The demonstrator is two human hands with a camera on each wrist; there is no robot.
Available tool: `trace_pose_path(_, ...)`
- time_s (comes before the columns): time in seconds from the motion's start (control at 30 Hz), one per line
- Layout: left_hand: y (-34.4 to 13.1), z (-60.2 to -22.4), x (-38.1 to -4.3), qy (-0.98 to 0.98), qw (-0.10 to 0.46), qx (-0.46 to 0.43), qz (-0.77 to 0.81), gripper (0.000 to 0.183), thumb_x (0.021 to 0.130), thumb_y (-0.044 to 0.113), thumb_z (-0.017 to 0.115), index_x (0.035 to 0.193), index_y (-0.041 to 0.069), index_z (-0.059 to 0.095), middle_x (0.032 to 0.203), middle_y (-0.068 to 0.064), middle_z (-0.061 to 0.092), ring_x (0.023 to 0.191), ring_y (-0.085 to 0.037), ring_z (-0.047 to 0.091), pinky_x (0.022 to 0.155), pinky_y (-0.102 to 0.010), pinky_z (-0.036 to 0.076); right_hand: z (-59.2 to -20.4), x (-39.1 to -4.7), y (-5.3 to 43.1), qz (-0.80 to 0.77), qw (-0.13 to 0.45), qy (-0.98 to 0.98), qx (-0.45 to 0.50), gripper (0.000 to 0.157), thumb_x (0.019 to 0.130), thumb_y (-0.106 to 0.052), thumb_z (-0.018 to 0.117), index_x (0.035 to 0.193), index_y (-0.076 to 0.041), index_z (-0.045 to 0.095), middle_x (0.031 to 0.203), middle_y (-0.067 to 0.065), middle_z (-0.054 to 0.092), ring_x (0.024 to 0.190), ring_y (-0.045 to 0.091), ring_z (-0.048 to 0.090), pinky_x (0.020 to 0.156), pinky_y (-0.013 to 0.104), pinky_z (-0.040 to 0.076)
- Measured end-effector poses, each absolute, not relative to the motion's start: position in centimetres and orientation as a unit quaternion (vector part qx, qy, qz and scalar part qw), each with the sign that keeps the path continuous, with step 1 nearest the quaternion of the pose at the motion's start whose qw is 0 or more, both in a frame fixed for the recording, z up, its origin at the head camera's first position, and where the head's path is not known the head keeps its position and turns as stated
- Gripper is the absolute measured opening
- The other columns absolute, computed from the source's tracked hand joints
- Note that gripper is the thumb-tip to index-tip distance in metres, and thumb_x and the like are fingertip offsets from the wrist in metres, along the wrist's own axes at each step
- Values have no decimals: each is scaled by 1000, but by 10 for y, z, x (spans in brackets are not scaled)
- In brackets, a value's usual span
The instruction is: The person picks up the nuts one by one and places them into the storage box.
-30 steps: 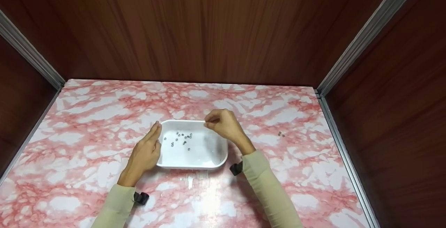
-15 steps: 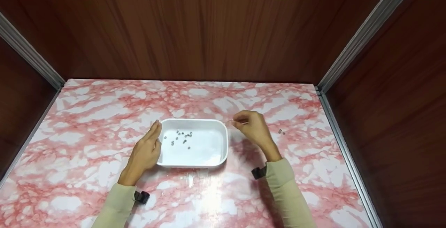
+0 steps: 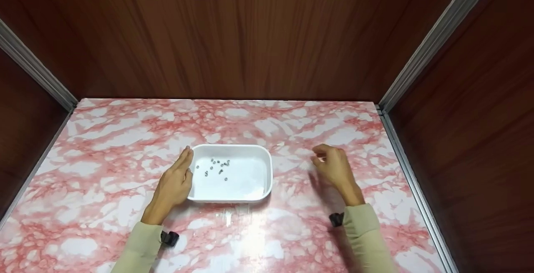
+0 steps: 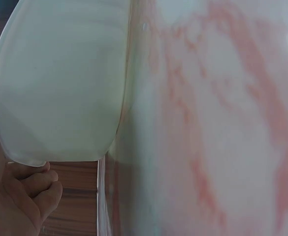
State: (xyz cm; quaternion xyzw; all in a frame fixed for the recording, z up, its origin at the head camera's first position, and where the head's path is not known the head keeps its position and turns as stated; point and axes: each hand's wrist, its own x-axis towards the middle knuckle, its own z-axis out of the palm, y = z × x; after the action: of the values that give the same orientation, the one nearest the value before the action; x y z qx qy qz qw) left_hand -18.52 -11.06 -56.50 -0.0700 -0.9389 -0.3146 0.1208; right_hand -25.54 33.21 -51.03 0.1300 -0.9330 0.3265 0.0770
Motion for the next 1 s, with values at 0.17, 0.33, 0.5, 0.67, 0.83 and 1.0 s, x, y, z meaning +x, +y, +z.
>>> trace_pose_path(0.17,-112,-567,-185,-938,124,-68,-317,55,105,8,48,158,-4,41,169,-20,37,156,-34,39,119,-48,46,-515,-250,360,277,60,-951,124,33,96,-6,71,127,6,72,118,30,75,106,50,74,92,63,58)
trace_pose_path(0.33,-112,-566,-185,-939,128,-68,-312,55,104,8,49,157,-4,41,169,-21,37,155,-35,41,119,-48,46,-524,-252,380,226,67,-962,137,29,96,-6,71,123,5,74,115,28,77,104,49,74,88,63,59)
trace_pose_path(0.5,-112,-566,-186,-940,124,-62,-313,56,105,8,49,158,-2,40,169,-19,37,155,-35,41,110,-48,52,-535,-257,390,209,65,-965,142,24,95,-4,71,117,3,76,107,24,79,96,42,77,82,58,61)
trace_pose_path(0.67,-111,-565,-187,-940,121,-66,-313,55,105,9,49,158,-3,40,170,-19,36,154,-36,42,108,-49,54,-542,-261,398,184,61,-971,142,20,95,-3,70,113,4,76,103,24,79,92,40,75,79,57,60)
trace_pose_path(0.83,-111,-566,-185,-940,120,-69,-313,55,105,10,49,158,-4,39,170,-19,35,153,-36,43,98,-43,58,-545,-267,402,156,54,-975,147,19,98,-5,66,111,2,77,104,26,78,92,42,76,78,59,60)
trace_pose_path(1.0,-110,-566,-185,-938,115,-70,-320,55,106,10,48,158,-5,38,170,-20,34,151,-38,47,65,-31,50,-544,-273,403,122,45,-978,166,20,97,-4,66,111,-1,80,103,25,79,92,43,76,75,56,60)
